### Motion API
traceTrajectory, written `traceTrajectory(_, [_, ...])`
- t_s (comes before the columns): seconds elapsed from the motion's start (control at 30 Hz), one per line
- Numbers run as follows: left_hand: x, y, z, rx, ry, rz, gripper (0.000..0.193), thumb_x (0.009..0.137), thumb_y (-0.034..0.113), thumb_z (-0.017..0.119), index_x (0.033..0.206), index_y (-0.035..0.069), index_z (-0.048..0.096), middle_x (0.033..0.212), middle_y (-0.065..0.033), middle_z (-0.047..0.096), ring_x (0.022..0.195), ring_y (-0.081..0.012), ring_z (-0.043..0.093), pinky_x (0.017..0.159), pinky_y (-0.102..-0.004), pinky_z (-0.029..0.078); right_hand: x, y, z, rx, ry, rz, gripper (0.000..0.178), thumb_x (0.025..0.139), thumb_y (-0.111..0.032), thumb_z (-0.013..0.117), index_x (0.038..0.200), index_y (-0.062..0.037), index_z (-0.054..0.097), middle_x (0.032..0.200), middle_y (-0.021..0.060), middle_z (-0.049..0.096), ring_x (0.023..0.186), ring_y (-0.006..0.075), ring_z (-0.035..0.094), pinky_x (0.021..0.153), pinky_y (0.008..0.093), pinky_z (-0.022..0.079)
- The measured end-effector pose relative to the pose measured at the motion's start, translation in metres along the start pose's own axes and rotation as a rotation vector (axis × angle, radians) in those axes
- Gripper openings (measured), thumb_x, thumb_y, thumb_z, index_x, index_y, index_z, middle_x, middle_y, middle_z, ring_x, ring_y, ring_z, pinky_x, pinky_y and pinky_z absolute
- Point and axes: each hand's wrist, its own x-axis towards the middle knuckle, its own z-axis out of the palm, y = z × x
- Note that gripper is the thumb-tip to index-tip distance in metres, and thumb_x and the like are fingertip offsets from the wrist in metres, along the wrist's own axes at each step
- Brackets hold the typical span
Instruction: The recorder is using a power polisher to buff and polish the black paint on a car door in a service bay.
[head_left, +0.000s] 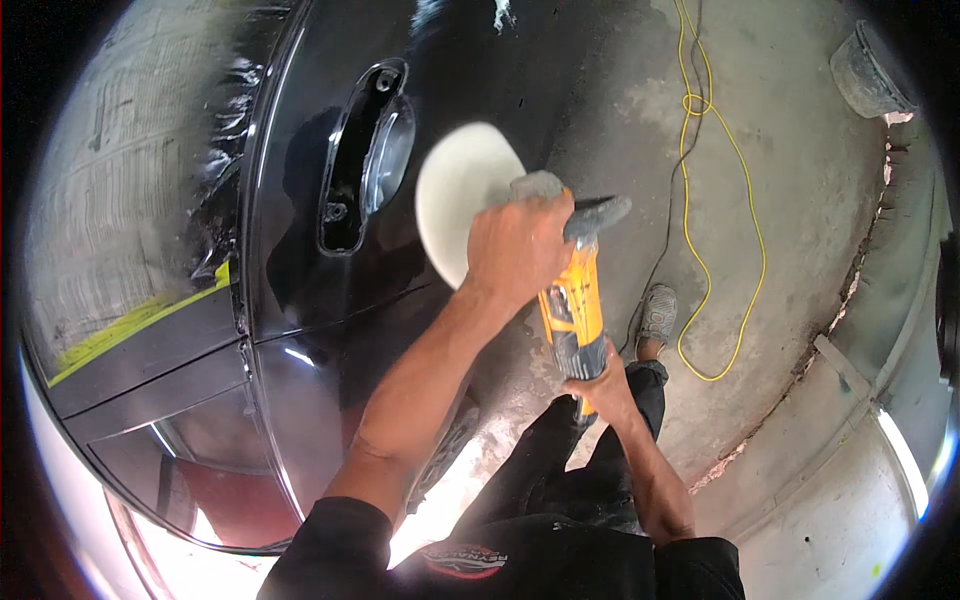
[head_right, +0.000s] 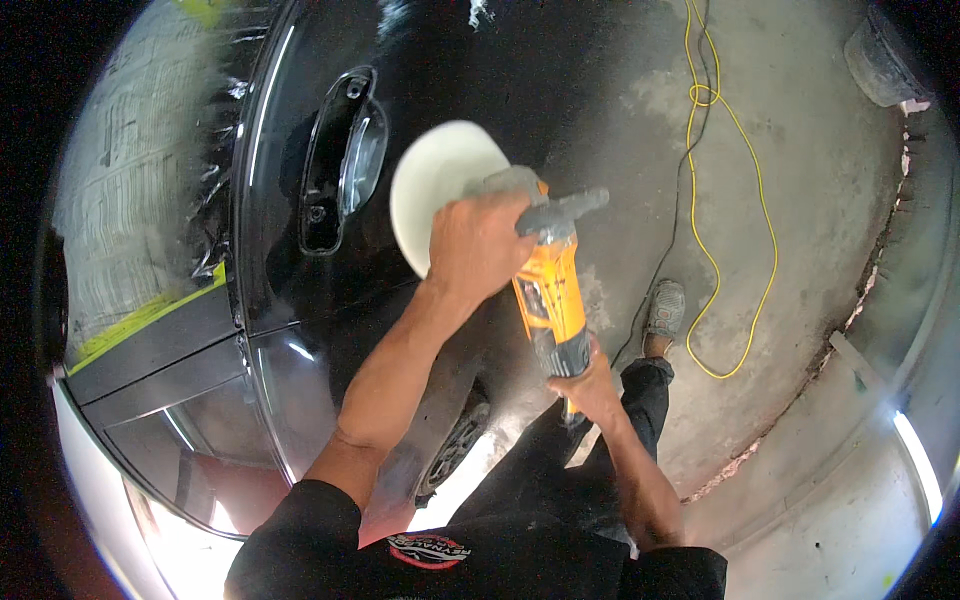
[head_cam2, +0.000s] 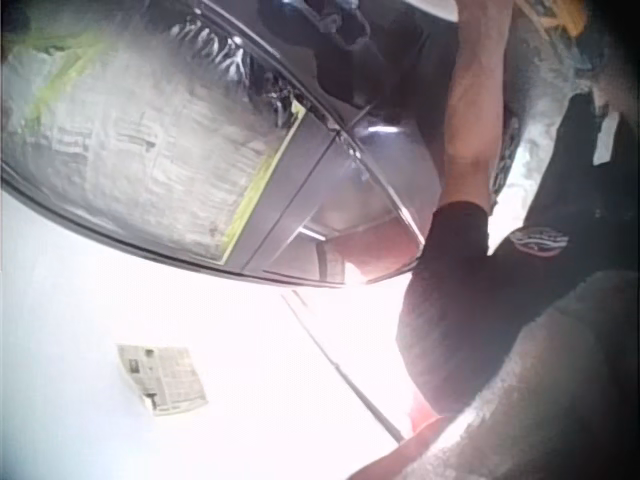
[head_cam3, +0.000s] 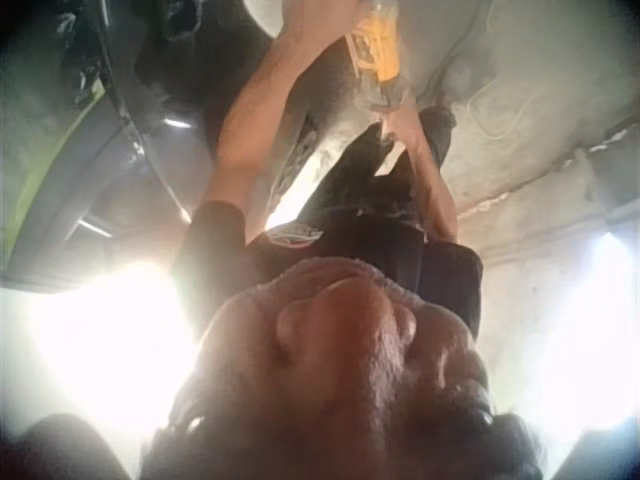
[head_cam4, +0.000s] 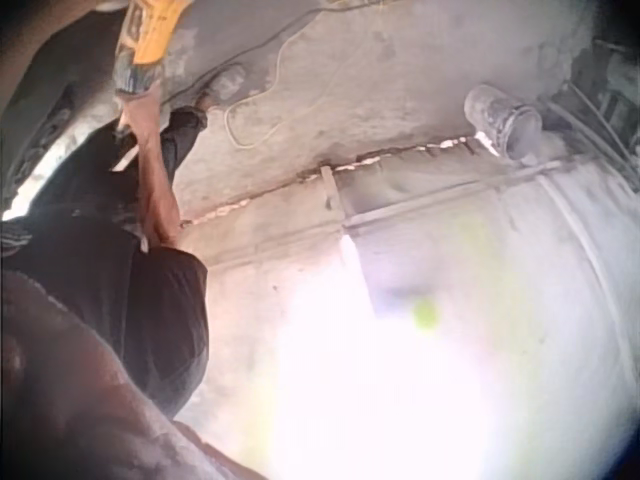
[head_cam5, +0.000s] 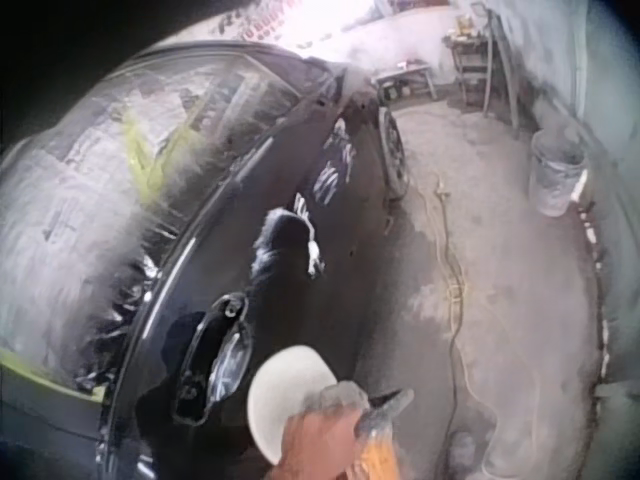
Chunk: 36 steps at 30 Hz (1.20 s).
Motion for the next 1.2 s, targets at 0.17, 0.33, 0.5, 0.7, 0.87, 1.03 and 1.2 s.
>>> traceTrajectory(0.17, [0.087,-0.005,0.0,0.034,0.083,0.065,0.02,0.077,0.022,0.082,0.091,0.01,0.075,0.083,-0.0167,0.074,0.077,-0.0403,0.073,0.07,-0.0493,0.059,0.052,-0.067,-0.02,0.105,0.04,-0.103,0.069,0.067,0.002,0.081,0.129,0.0037,0.052,0.098,0.0091,0.07,0.082,0.0193,0.068,0.073,0.0346,0.056])
traceTrajectory(0.33, [0.161,-0.002,-0.001,0.117,0.143,0.072,0.022,0.077,0.024,0.082,0.095,0.014,0.078,0.082,-0.0178,0.074,0.08,-0.0401,0.074,0.072,-0.0497,0.06,0.094,-0.129,-0.042,0.166,0.052,-0.101,0.06,0.066,0.007,0.078,0.121,0.0011,0.053,0.085,0.0062,0.065,0.067,0.0176,0.064,0.057,0.0345,0.051])
traceTrajectory(0.5, [0.207,0.008,-0.006,0.183,0.198,0.102,0.028,0.08,0.028,0.08,0.106,0.018,0.081,0.085,-0.0183,0.076,0.083,-0.0409,0.074,0.076,-0.0507,0.061,0.129,-0.158,-0.055,0.218,0.024,-0.132,0.06,0.067,0.012,0.076,0.121,0.0006,0.052,0.082,0.0067,0.065,0.063,0.0169,0.063,0.055,0.0341,0.05])
traceTrajectory(0.7, [0.152,0.014,0.008,0.159,0.055,0.055,0.028,0.08,0.027,0.082,0.106,0.016,0.08,0.086,-0.0165,0.076,0.082,-0.0394,0.075,0.077,-0.0489,0.06,0.107,-0.09,-0.046,0.162,0.041,-0.121,0.073,0.066,0.011,0.081,0.132,0.0031,0.052,0.1,0.0094,0.07,0.082,0.0212,0.07,0.07,0.036,0.057])
traceTrajectory(0.87, [0.039,0.011,0.018,0.166,-0.12,0.018,0.03,0.077,0.028,0.086,0.097,0.009,0.073,0.085,-0.0139,0.074,0.075,-0.0384,0.073,0.07,-0.0496,0.058,0.029,-0.014,-0.006,0.06,-0.06,0.126,0.082,0.067,0.005,0.086,0.14,0.0016,0.05,0.12,0.0124,0.069,0.11,0.0224,0.067,0.102,0.0369,0.052])
traceTrajectory(1.03, [-0.055,0.005,0.036,0.148,-0.31,-0.095,0.03,0.074,0.026,0.086,0.089,0.007,0.07,0.083,-0.0135,0.074,0.074,-0.0362,0.074,0.065,-0.0478,0.058,-0.042,0.078,0.032,0.217,-0.188,0.144,0.09,0.068,-0.002,0.091,0.145,-0.0004,0.045,0.129,0.0087,0.065,0.121,0.0202,0.063,0.105,0.0368,0.05])
traceTrajectory(1.2, [-0.057,0.003,0.048,0.068,-0.342,-0.091,0.016,0.075,0.013,0.077,0.085,0.005,0.067,0.08,-0.0143,0.072,0.069,-0.0359,0.073,0.061,-0.0478,0.058,-0.055,0.078,0.039,0.279,-0.194,0.253,0.084,0.068,0.0,0.09,0.141,-0.0012,0.048,0.122,0.0072,0.067,0.112,0.0193,0.066,0.099,0.0353,0.054])
